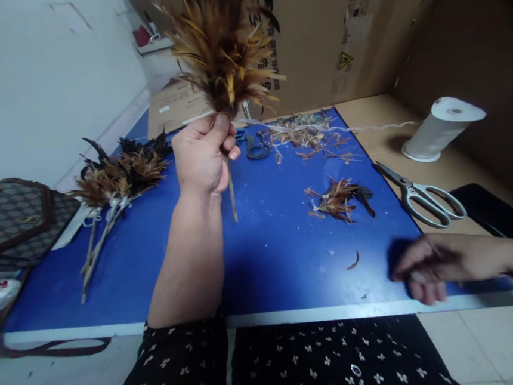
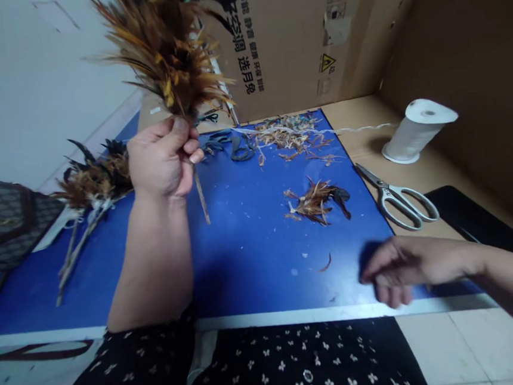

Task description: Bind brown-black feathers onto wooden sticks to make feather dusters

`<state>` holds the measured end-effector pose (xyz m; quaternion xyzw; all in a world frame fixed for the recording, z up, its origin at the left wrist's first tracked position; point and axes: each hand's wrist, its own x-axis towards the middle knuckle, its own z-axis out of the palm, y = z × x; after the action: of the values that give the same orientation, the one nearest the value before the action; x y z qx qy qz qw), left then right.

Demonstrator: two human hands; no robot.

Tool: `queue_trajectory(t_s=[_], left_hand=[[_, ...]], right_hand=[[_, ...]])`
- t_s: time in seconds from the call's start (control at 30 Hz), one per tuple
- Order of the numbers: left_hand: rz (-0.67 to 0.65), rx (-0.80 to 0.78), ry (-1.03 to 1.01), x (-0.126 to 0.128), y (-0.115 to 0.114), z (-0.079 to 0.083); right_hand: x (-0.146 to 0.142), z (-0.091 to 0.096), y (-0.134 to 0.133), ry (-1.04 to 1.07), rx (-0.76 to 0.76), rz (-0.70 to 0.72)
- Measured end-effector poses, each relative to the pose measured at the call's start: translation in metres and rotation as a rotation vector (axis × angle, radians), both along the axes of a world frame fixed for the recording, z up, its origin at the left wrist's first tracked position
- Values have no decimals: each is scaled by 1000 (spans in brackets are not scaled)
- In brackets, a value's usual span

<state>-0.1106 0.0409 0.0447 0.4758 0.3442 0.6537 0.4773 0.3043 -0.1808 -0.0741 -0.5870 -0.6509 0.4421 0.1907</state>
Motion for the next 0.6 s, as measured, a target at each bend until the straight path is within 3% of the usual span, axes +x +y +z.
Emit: queue_trajectory(t_s=[0.07, 0.1, 0.2, 0.27, 0.33, 0.4, 0.5, 0.6], left_hand=[[-7, 12, 4, 0, -2, 1], [-8, 15, 7, 0, -3, 2], [-9, 15, 12, 0, -5, 3], [-9, 19, 13, -1, -5, 4], [-11, 26, 9, -4, -5, 5], [-15, 37, -2, -7, -4, 5], [-37, 74, -20, -11, -2, 6], [-47, 82, -28, -15, 0, 8]], right_hand=[[-44, 6, 33, 270, -324, 241], [-64, 7, 49, 368, -367, 267], [-101, 7, 90, 477, -121, 141], [-103, 12, 107, 473, 69, 32], [-87, 25, 110, 420, 166, -19], [-61, 41, 93, 278, 244, -90], [-21, 57, 35, -107, 453, -369], [7, 40, -41, -513, 583, -525]])
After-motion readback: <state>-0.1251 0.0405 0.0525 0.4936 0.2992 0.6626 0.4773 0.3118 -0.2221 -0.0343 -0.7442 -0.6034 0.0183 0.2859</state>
